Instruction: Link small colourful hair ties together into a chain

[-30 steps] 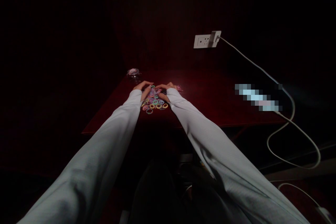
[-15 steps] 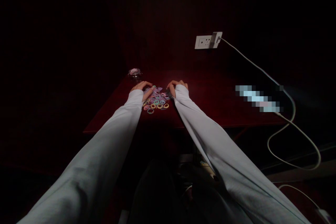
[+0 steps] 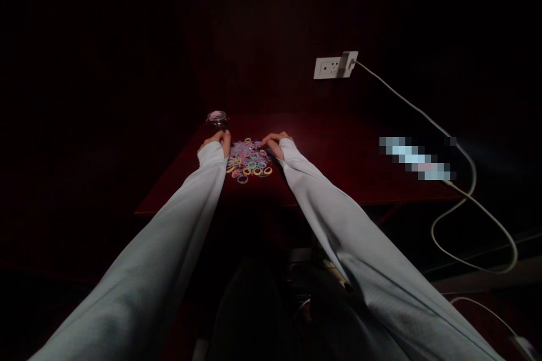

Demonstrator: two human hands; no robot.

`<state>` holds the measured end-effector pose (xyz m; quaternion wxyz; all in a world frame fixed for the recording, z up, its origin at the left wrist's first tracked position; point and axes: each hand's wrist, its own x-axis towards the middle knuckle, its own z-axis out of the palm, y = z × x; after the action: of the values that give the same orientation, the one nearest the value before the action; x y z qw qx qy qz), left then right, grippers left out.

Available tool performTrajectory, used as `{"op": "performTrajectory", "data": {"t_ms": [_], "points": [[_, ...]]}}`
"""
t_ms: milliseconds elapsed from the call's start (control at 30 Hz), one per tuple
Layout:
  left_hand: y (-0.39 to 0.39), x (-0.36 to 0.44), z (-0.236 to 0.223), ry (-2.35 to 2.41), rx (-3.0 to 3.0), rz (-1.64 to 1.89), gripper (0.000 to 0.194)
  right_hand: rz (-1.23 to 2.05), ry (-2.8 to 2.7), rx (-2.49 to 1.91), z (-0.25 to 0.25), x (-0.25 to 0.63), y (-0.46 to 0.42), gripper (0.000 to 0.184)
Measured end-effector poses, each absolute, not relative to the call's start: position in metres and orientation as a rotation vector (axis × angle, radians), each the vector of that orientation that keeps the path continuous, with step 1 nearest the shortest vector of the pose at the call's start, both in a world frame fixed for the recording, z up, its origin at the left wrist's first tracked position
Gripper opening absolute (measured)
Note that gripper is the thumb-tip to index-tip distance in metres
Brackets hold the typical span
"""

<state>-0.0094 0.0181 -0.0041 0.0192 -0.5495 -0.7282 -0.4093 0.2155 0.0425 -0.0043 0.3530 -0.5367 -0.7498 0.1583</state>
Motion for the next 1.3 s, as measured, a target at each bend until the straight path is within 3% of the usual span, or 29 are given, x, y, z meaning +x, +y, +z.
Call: {"op": "performTrajectory", "data": {"t_ms": [100, 300, 433, 633, 800, 1067, 1300], "points": [[0.026, -0.016, -0.01, -2.221, -1.701, -1.379, 0.042, 0.331, -2.078, -1.256, -0.003, 0.214, 0.033, 0.025], [0.04, -0.023, -0.02, -1.871, -2.1, -1.657, 0.055, 0.207, -2.463, -0.854, 0.006, 0.207, 0.012, 0.043], [0.04, -0.013, -0.019, -1.84, -2.26, -1.892, 0.063, 0.183, -2.486, -0.886, 0.001, 0.201, 0.017, 0.048], [0.042, -0.004, -0.019, -1.757, -2.252, -2.292, 0.067, 0.144, -2.318, -1.107, -0.008, 0.205, 0.026, 0.033], [0.04, -0.004, -0.021, -1.58, -2.209, -2.297, 0.063, 0.122, -2.198, -1.24, -0.006, 0.207, 0.028, 0.025], [0.035, -0.002, -0.014, -1.796, -2.156, -2.122, 0.053, 0.19, -2.084, -1.372, 0.0, 0.212, 0.029, 0.026], [0.025, 0.0, -0.015, -1.668, -2.219, -2.017, 0.046, 0.171, -2.08, -1.362, -0.005, 0.221, 0.031, 0.021]]}}
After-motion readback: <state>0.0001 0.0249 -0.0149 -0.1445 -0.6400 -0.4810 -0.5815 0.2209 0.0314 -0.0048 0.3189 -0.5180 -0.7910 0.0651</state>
